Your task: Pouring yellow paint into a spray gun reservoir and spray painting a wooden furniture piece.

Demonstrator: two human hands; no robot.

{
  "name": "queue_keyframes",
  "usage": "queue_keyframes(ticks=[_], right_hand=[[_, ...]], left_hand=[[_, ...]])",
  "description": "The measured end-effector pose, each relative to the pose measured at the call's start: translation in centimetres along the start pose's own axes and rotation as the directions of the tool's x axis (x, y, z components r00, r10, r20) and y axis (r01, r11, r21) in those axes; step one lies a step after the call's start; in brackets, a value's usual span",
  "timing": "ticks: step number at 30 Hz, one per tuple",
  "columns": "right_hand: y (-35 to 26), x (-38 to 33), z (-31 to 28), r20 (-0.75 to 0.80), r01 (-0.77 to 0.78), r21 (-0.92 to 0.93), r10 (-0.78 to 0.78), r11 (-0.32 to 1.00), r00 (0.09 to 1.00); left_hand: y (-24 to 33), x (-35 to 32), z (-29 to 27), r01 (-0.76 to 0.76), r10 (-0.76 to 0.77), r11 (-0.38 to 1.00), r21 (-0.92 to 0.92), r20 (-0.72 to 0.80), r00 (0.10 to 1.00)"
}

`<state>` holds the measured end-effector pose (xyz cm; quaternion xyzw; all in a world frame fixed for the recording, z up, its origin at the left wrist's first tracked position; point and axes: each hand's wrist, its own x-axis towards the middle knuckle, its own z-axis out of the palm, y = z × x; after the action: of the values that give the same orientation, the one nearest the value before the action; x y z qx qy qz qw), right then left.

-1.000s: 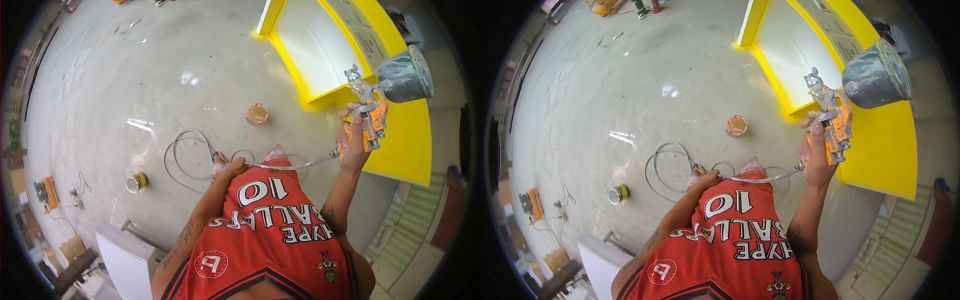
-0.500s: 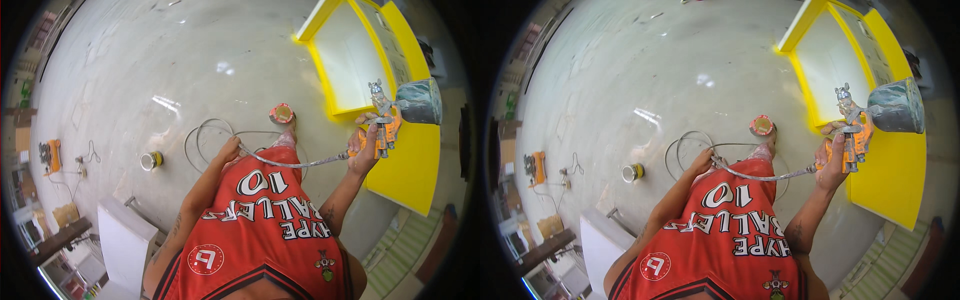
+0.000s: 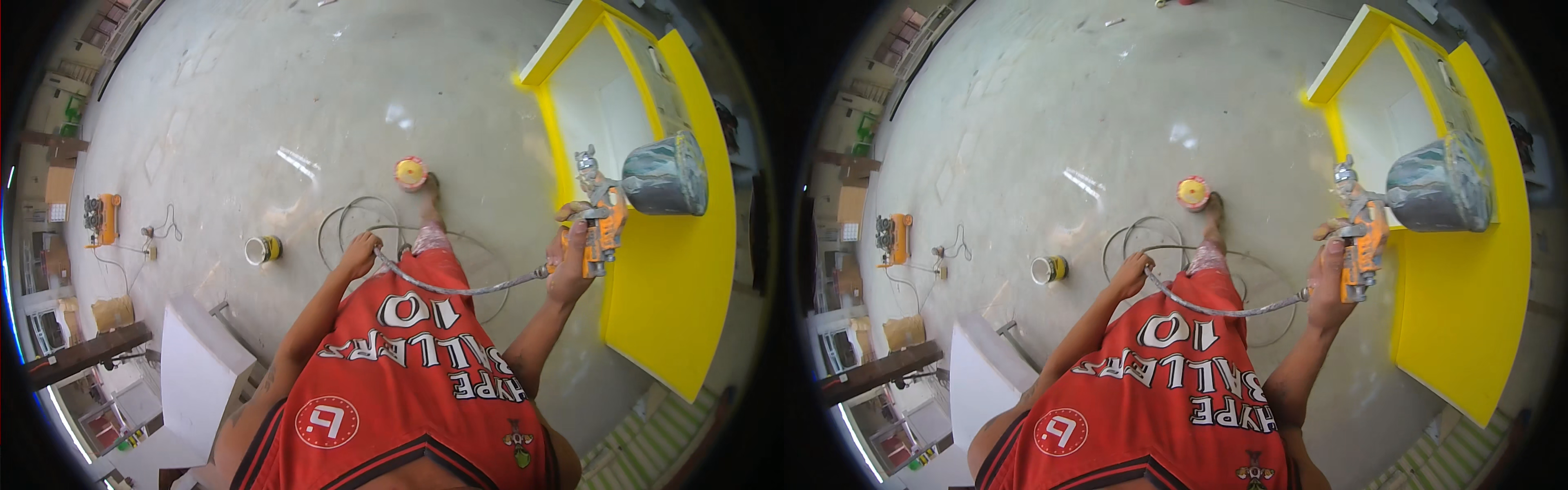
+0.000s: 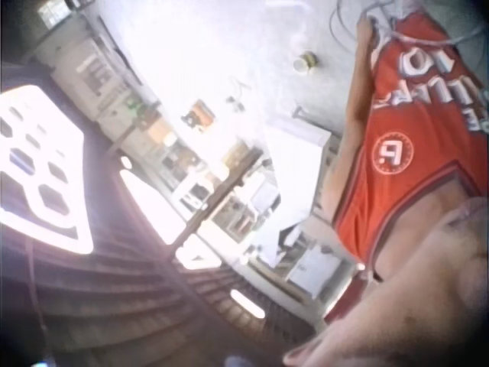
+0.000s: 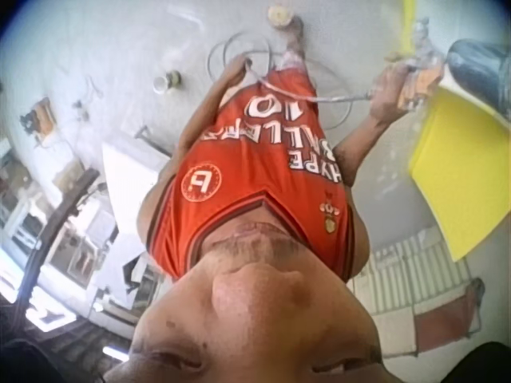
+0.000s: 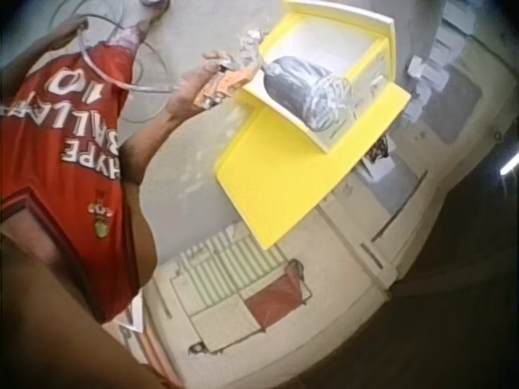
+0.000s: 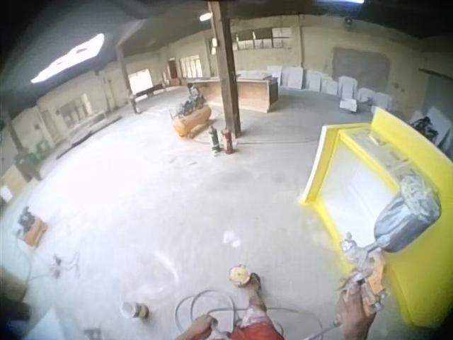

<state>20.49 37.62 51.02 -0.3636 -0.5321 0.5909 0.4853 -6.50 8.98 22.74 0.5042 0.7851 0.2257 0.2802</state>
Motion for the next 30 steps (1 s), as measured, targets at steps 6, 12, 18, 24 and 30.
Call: queue_keyframes(ticks=[6,12,18,24,30], right_hand=[[1.0,0.3,-1.7,0.048,0.165,-0.153,-0.159,0.974,0.986],[0.5,-0.6,-2.9,0.027,0.103,-0.13,-0.1,0.986,0.995],[0.6,0.0,-4.9,-0.03,0.231,-0.159,-0.239,0.96,0.971],[4.1,2.1,-4.9,-0.127,0.239,-0.289,-0.285,0.927,0.95],[6.3,0.6,-3.9,-0.246,0.265,-0.237,-0.322,0.935,0.914]], left_hand=[[1.1,0.5,-2.3,-0.093,0.112,0.968,0.235,-0.069,0.991],[1.3,2.9,-5.3,-0.216,0.178,0.915,0.341,0.139,0.974],[4.3,9.7,-7.2,-0.289,0.219,0.878,0.381,0.217,0.951],[4.0,23.3,-7.2,-0.483,0.359,0.706,0.518,0.326,0.875],[2.8,35.3,-6.0,-0.698,0.359,0.589,0.408,0.642,0.678]])
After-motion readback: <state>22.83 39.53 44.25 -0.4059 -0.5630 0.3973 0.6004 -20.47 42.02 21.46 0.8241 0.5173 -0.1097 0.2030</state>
